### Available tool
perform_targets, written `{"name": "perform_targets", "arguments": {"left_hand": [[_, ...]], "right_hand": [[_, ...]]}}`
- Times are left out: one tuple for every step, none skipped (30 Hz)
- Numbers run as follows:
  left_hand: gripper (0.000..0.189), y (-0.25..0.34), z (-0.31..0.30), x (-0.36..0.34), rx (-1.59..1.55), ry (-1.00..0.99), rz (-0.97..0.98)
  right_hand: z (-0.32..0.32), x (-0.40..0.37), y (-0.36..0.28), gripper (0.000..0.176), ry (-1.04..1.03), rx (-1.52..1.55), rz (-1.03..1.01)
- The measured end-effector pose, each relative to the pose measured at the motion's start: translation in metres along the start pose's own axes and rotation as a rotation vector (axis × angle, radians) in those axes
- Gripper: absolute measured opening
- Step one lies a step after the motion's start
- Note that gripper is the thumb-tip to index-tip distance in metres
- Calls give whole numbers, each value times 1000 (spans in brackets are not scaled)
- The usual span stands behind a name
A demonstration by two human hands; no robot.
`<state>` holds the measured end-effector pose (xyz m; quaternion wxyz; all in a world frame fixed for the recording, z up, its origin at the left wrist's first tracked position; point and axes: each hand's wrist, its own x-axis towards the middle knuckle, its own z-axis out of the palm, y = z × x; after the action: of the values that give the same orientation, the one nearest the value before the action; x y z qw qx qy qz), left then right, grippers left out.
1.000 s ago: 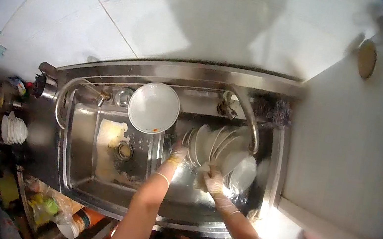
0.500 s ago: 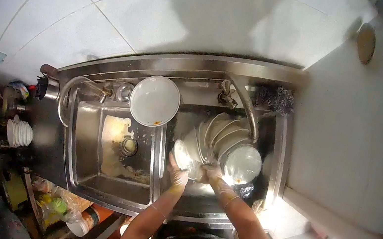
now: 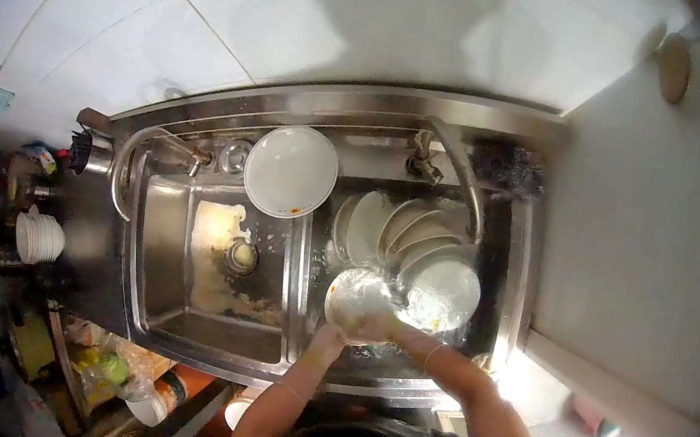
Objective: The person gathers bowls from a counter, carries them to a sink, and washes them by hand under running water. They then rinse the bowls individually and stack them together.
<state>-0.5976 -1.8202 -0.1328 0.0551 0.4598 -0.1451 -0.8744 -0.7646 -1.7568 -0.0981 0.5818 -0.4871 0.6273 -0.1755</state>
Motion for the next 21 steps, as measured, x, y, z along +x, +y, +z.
{"name": "perform_targets", "arguments": {"left_hand": [[55,-4,1,-2,73,118,72],[56,-4,1,-2,140,189,66],[58,-3,4,-3,206,260,55],[59,1,9,-9,266,285,-35],[60,4,13,-13,326,311,-125],[61,4,11,-14,319,265,-133],[62,4,8,-14,314,218,-142],[63,5,7,-14,312,168,-152],[63,13,24,-22,335,206,-122],[63,28,58,-37,356,241,-90],[63,35,78,-44,376,277,-57],[62,30,72,-39,460,237,118],[61,23,60,-29,540,197,294],[61,19,54,-24,617,156,471],[60,25,57,-29,880,173,669],[58,36,66,-39,1144,188,868],[57,48,74,-50,1408,200,1069],[57,57,81,-61,1416,245,1062],[59,75,91,-77,1516,243,1056],[59,91,99,-82,1454,222,1199],[58,104,105,-82,1387,200,1339]], "right_hand": [[0,-1,14,41,71,-75,80],[1,3,30,43,146,-110,184],[2,11,46,45,221,-88,317],[0,18,53,47,307,4,428],[3,29,58,48,389,116,499],[4,37,54,50,446,233,528],[13,46,47,50,446,270,546],[21,56,40,50,447,307,565],[29,59,39,50,450,343,587],[35,56,41,48,385,304,416],[43,52,43,46,317,261,244],[45,49,44,43,246,218,73],[33,35,32,39,162,159,50],[10,6,3,35,76,100,27],[-4,-14,-14,31,-9,40,3],[-6,-20,-16,29,91,-179,98],[-6,-21,-8,31,105,-197,194],[-2,-19,7,32,117,-214,290],[3,-17,21,33,128,-231,388],[10,-14,36,33,196,-212,445],[17,-10,51,33,264,-191,500]]}}
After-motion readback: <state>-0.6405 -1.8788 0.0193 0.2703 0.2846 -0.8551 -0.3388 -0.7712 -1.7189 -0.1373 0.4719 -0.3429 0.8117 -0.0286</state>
